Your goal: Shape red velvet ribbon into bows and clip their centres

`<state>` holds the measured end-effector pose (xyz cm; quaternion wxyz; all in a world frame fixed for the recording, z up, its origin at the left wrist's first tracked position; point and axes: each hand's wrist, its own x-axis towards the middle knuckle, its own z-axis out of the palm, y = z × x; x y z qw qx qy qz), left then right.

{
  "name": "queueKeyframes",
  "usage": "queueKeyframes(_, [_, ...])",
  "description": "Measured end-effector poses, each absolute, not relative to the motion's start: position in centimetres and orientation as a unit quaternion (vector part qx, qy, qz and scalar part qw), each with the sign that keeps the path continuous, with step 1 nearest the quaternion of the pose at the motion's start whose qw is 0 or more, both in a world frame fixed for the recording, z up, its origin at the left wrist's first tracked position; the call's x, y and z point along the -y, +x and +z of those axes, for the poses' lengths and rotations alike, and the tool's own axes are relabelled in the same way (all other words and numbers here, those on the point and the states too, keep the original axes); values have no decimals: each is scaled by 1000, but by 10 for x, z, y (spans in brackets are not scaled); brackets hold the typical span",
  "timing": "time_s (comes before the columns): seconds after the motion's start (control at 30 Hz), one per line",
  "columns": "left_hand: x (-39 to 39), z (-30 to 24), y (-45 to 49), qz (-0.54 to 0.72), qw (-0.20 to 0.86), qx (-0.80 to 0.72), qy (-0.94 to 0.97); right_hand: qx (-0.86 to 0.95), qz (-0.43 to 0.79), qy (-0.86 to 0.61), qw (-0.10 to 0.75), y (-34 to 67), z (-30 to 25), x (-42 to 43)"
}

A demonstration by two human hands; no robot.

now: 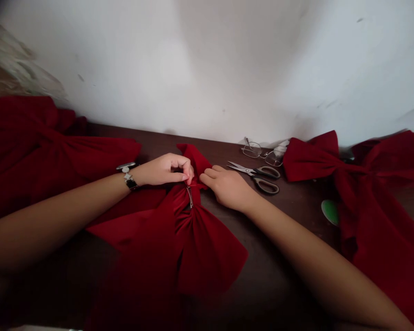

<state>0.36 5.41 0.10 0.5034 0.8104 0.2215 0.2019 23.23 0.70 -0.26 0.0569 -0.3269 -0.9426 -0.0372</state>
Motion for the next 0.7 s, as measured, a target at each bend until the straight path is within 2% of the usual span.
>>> queueKeyframes(0.13, [-52,4,5,197,509,-236,804,942,-15,-329,63,233,-4,-7])
queueKeyframes(0.43, [-42,3,17,282,488,-280,777,861,199,-398,248,228,-15,-10])
queueKeyframes(0.57, [-38,9,23,266,434,-308,804,849,241,-384,271,227,-15,-13])
queueKeyframes(0.7, [-38,11,24,297,448,-338,773,845,261,-370,285,229,-13,-15])
